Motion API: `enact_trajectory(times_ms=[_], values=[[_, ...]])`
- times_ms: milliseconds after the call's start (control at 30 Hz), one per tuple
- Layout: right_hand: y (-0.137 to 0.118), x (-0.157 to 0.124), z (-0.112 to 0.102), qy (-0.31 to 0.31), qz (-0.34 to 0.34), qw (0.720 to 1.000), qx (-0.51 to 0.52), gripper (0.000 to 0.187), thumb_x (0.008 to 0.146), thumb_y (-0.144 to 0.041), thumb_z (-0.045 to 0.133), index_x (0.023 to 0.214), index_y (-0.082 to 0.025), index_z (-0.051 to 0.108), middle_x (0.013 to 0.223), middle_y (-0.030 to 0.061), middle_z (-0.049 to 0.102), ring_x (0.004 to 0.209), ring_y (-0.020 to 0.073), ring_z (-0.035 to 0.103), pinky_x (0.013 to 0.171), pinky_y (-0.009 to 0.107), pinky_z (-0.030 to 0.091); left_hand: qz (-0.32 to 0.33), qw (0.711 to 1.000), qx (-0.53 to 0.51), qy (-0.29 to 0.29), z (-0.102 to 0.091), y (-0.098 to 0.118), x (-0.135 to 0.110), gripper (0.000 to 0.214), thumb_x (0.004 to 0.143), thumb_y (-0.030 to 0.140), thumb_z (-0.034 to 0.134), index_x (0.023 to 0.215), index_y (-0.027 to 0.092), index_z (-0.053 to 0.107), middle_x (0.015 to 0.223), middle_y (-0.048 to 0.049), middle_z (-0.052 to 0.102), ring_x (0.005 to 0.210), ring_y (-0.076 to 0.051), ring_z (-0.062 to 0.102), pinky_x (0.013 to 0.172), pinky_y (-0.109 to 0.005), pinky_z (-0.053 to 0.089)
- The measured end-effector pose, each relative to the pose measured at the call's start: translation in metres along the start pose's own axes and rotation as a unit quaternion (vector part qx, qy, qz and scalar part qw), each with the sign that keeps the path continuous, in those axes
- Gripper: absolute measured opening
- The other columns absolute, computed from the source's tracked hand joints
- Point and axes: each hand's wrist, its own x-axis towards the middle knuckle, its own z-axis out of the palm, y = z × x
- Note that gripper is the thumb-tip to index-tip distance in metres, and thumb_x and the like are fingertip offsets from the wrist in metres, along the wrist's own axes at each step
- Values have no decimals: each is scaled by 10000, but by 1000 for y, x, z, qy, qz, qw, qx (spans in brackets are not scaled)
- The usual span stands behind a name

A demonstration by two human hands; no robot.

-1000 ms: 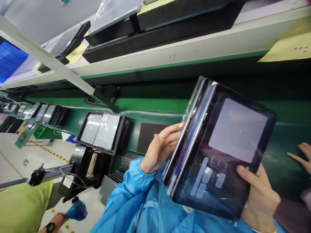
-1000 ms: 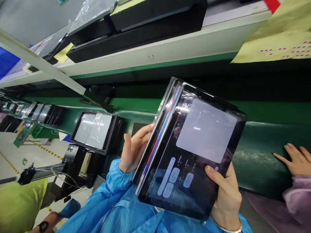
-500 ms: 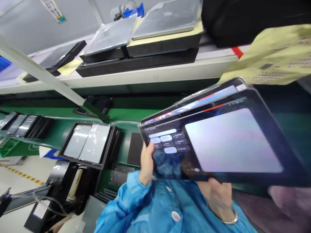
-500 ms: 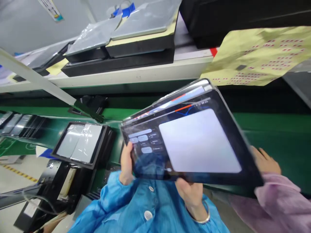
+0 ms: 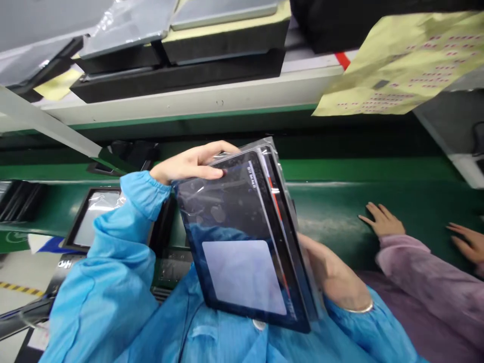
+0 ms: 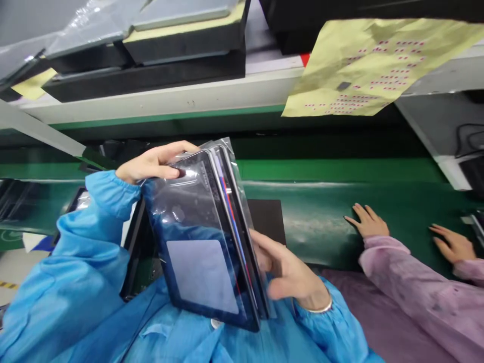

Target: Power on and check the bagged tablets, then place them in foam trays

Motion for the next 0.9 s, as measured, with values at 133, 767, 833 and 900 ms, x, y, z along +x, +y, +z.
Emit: enact_trajectory(times_ms=[133,767,833,900], values=[[-15,0,21,-11,2,999,-44,489,829,-201,883,1284,-253,710,936,-6,709,729,128,692,659,166,587,24,989,-99,106,13,6,16,563,668,119,848,1212,183,720,1089,-93,726,1241,-461,640,907,-559,572],[-21,-1,29,48,28,998,32,503,855,-242,899,1301,-284,671,941,-19,736,704,140,694,643,194,613,15,855,407,-322,28,13,51,582,939,226,692,1501,233,542,1485,-20,610,1432,-374,492,1201,-515,390],[-22,0,30,50,30,998,35,470,855,-259,901,1269,-297,682,920,-28,734,694,138,690,639,196,613,11,853,403,-333,31,14,49,587,940,214,682,1508,247,534,1482,-8,611,1423,-376,501,1185,-520,408],[-24,0,30,60,28,997,26,443,850,-279,908,1239,-309,698,899,-36,727,691,130,677,634,184,603,9,856,396,-333,33,15,50,548,957,202,654,1494,243,550,1454,-2,628,1414,-377,510,1169,-528,422]])
